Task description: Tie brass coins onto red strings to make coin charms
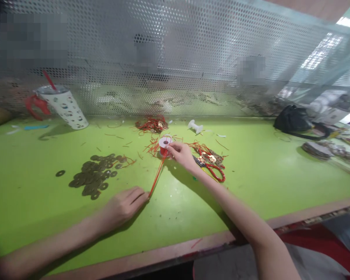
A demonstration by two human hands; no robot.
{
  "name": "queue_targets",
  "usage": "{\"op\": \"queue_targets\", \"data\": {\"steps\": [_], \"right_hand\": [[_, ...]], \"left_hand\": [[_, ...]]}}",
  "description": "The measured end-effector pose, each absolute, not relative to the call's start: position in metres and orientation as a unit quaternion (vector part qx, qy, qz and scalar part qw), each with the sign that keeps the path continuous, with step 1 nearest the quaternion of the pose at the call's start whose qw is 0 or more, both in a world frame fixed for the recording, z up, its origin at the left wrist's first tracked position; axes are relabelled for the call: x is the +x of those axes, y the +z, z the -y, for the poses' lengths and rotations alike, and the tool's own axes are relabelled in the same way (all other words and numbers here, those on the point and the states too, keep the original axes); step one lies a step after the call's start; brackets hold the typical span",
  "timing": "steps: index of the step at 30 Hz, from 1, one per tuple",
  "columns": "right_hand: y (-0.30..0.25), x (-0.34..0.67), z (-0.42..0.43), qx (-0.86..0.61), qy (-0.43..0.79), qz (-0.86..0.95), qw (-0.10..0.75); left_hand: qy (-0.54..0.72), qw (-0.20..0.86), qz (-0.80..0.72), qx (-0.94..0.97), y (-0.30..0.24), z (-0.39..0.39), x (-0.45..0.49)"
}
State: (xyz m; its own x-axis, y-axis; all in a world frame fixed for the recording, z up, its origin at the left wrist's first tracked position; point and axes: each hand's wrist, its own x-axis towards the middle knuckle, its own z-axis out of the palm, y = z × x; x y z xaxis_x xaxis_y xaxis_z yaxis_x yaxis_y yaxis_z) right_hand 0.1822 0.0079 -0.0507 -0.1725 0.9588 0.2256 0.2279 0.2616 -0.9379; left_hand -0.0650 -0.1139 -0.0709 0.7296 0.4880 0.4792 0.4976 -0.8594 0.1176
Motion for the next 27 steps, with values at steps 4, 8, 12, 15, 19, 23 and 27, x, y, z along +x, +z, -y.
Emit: {"op": "queue_targets", "data": {"steps": [4,8,12,15,19,23,27], "right_hand": [[-0.052,0.181,0.002,-0.452,0.452,0.633,0.437],[-0.051,0.177,0.008,-0.441,0.478,0.629,0.426],[-0.05,0.171,0.009,-0.429,0.477,0.645,0.415],[-0.049,0.167,0.006,-0.407,0.476,0.664,0.409],[-0.048,0.162,0.001,-0.394,0.493,0.662,0.403],[-0.051,0.162,-0.006,-0.396,0.506,0.659,0.39],[-0.058,0.162,-0.011,-0.389,0.505,0.655,0.406]], "left_hand": [[-0.242,0.03,0.257,-0.935,-0.063,0.111,-0.067],[-0.327,-0.191,0.33,-0.865,-0.044,0.087,-0.062],[-0.376,-0.405,0.462,-0.693,-0.029,0.05,-0.047],[-0.354,-0.609,0.442,-0.555,-0.027,0.026,-0.033],[-0.321,-0.724,0.406,-0.456,-0.039,0.009,-0.022],[-0.316,-0.739,0.402,-0.438,-0.051,0.007,-0.021],[-0.317,-0.755,0.412,-0.4,-0.055,0.011,-0.021]]}}
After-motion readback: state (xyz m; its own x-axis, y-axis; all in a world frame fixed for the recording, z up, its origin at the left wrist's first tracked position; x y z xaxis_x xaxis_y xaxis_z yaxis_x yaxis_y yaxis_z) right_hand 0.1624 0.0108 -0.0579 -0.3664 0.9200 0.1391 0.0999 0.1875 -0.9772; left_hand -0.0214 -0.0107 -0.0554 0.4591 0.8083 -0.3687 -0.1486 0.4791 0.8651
